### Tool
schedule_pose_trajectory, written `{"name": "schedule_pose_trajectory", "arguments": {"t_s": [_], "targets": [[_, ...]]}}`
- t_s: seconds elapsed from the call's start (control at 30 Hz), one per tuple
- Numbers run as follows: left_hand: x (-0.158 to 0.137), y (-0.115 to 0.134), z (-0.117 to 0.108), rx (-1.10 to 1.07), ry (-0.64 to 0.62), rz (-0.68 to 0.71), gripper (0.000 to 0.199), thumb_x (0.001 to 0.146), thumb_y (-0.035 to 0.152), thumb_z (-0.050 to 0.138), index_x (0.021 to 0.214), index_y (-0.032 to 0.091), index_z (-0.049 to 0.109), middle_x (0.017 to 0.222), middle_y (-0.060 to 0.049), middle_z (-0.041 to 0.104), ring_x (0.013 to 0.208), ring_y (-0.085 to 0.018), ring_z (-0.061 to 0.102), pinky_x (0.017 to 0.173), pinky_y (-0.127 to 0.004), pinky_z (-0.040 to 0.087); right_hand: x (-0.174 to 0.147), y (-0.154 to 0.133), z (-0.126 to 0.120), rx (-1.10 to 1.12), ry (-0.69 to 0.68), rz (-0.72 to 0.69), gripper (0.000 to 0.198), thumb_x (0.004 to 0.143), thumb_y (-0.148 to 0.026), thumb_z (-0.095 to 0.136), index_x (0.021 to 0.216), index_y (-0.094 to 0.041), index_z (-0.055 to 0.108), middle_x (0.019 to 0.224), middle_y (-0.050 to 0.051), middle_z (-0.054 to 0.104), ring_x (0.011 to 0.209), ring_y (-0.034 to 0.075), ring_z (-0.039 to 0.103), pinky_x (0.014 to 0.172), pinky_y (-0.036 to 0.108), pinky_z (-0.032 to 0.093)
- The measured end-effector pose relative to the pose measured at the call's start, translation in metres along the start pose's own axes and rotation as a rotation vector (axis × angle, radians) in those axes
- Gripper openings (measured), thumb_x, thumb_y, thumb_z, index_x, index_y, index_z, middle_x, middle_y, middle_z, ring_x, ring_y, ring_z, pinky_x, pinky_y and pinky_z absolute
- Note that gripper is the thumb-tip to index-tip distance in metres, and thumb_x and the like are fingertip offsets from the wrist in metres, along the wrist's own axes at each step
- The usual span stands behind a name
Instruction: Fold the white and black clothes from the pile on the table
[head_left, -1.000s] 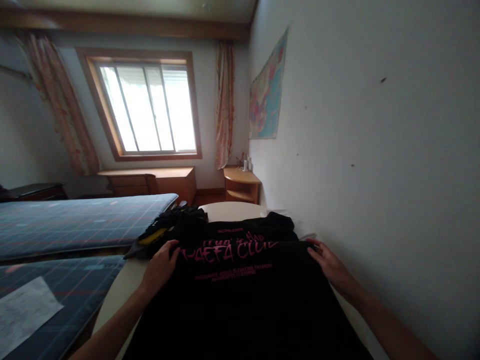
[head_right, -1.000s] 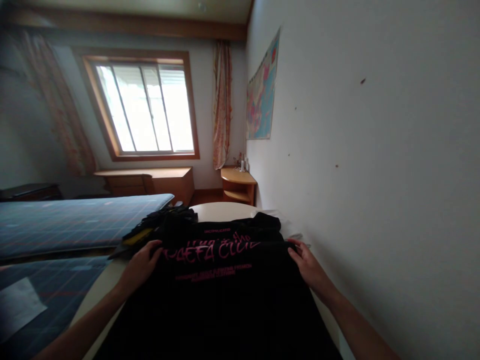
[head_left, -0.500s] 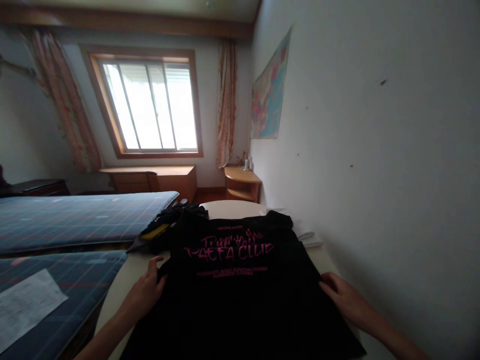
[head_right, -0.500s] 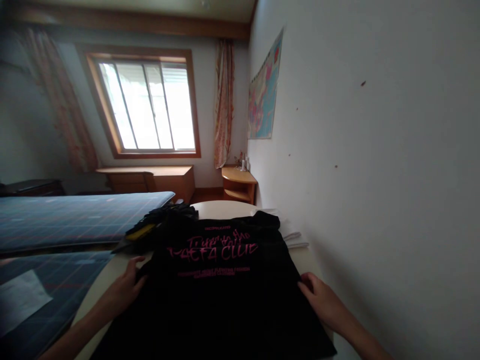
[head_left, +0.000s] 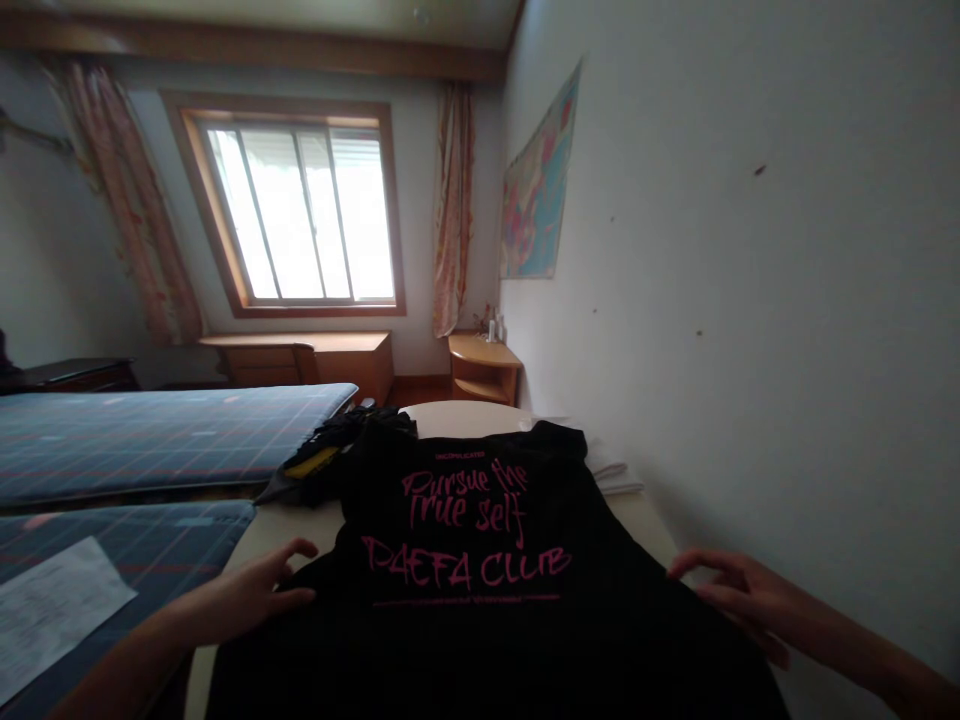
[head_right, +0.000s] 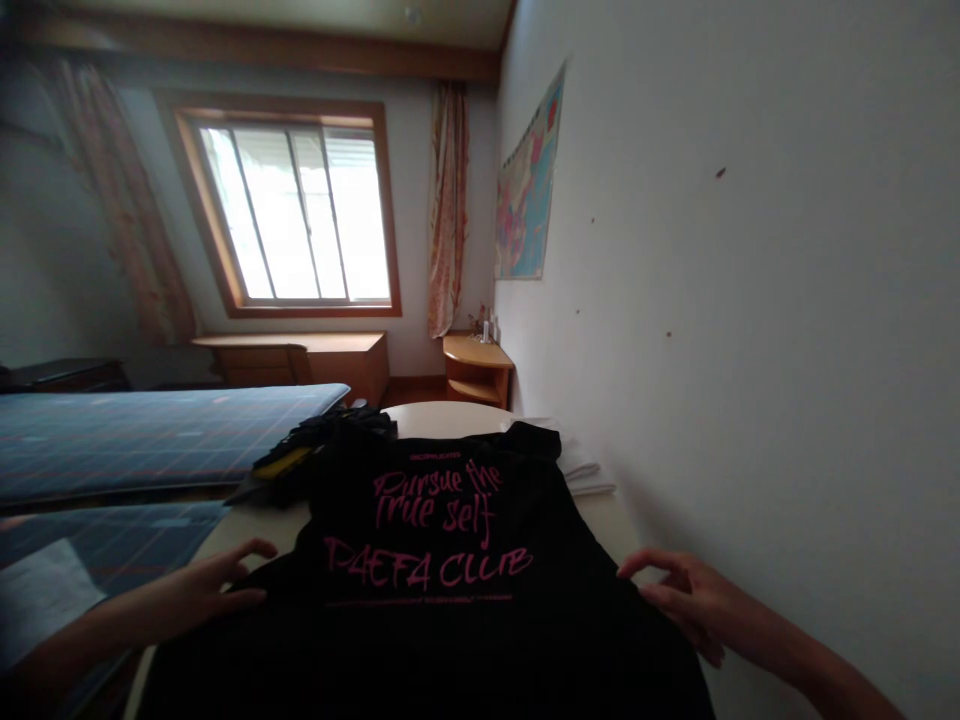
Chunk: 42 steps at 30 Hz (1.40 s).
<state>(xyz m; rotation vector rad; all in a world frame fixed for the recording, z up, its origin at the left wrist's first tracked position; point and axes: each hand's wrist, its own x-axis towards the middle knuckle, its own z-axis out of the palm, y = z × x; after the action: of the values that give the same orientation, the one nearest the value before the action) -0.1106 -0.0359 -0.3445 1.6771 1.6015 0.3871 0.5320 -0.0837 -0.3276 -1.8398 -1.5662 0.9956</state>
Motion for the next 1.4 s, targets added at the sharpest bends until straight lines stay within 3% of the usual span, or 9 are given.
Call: {"name": "schedule_pose_trajectory", "arguments": {"t_s": [0.1,0.23,0.47,0.67,0.83,0.97,1.17,1.3,1.4], "targets": [[0.011,0.002,0.010,0.299,0.251,0.046,0.046,0.075,0.057,0.053,0.107,0.023,0.057,0.084,-0.004,0.071,0.078,-0.026,0.069,0.071,-0.034,0.050,0.010,-0.003,0.006,-0.071,-0.158,-0.055,0.053,0.076,-0.069,0.061,0.100,-0.022,0.072,0.047,-0.003,0.048,0.038,0.011,0.041,0.041,0.025,0.031],[0.022,0.030,0.035,0.467,0.378,0.229,0.029,0.084,0.043,0.048,0.100,0.023,0.060,0.106,-0.008,0.068,0.095,-0.026,0.067,0.086,-0.037,0.049,0.020,-0.019,0.028,-0.231,-0.094,-0.225,0.039,0.079,-0.056,0.064,0.094,-0.022,0.074,0.077,0.006,0.068,0.068,0.020,0.062,0.064,0.030,0.049],[0.033,0.055,0.069,0.521,0.232,0.162,0.064,0.082,0.019,0.051,0.144,0.014,0.036,0.144,-0.017,0.051,0.126,-0.028,0.056,0.105,-0.038,0.042,0.022,-0.043,0.073,-0.444,-0.173,-0.448,0.036,0.083,-0.043,0.065,0.111,-0.022,0.069,0.121,0.009,0.063,0.111,0.026,0.060,0.103,0.037,0.043],[0.017,0.058,0.050,0.478,-0.068,0.168,0.041,0.076,0.022,0.060,0.117,0.022,0.062,0.115,-0.006,0.069,0.108,-0.024,0.064,0.093,-0.031,0.047,0.021,-0.048,0.082,-0.557,-0.207,-0.459,0.015,0.086,-0.027,0.055,0.086,-0.019,0.068,0.092,0.005,0.067,0.084,0.019,0.061,0.078,0.029,0.046],[0.001,0.077,0.023,0.527,-0.389,0.050,0.040,0.065,0.042,0.072,0.101,0.024,0.071,0.092,-0.001,0.072,0.080,-0.024,0.067,0.065,-0.028,0.050,0.008,-0.065,0.075,-0.546,-0.561,-0.146,0.019,0.067,-0.021,0.064,0.082,-0.018,0.074,0.071,-0.002,0.065,0.061,0.012,0.054,0.051,0.021,0.035],[0.024,0.089,0.025,0.559,-0.049,0.118,0.031,0.088,0.044,0.050,0.099,0.022,0.068,0.084,-0.003,0.071,0.076,-0.021,0.067,0.066,-0.029,0.048,0.015,-0.083,0.080,-0.487,-0.491,-0.266,0.019,0.075,-0.027,0.062,0.087,-0.018,0.073,0.072,-0.001,0.065,0.063,0.013,0.056,0.054,0.021,0.038],[0.080,0.096,0.044,0.714,0.567,0.253,0.050,0.092,0.036,0.054,0.139,0.021,0.049,0.149,-0.012,0.046,0.131,-0.028,0.048,0.101,-0.038,0.043,0.046,-0.084,0.103,-0.570,-0.116,-0.597,0.039,0.084,-0.030,0.061,0.122,-0.022,0.065,0.127,0.009,0.062,0.115,0.025,0.058,0.103,0.035,0.041],[0.105,0.102,0.042,0.817,0.691,0.135,0.058,0.095,0.041,0.049,0.146,0.014,0.042,0.144,-0.019,0.050,0.129,-0.035,0.048,0.100,-0.045,0.042,0.070,-0.085,0.110,-0.651,-0.112,-0.518,0.039,0.090,-0.037,0.056,0.125,-0.023,0.063,0.113,0.009,0.070,0.103,0.026,0.065,0.092,0.035,0.048],[0.117,0.109,0.033,0.848,0.628,0.073,0.050,0.097,0.039,0.046,0.139,0.011,0.048,0.126,-0.019,0.063,0.121,-0.035,0.054,0.099,-0.047,0.041,0.098,-0.096,0.106,-0.697,-0.001,-0.473,0.035,0.093,-0.036,0.052,0.123,-0.020,0.064,0.101,0.009,0.073,0.093,0.024,0.068,0.084,0.033,0.050]]}}
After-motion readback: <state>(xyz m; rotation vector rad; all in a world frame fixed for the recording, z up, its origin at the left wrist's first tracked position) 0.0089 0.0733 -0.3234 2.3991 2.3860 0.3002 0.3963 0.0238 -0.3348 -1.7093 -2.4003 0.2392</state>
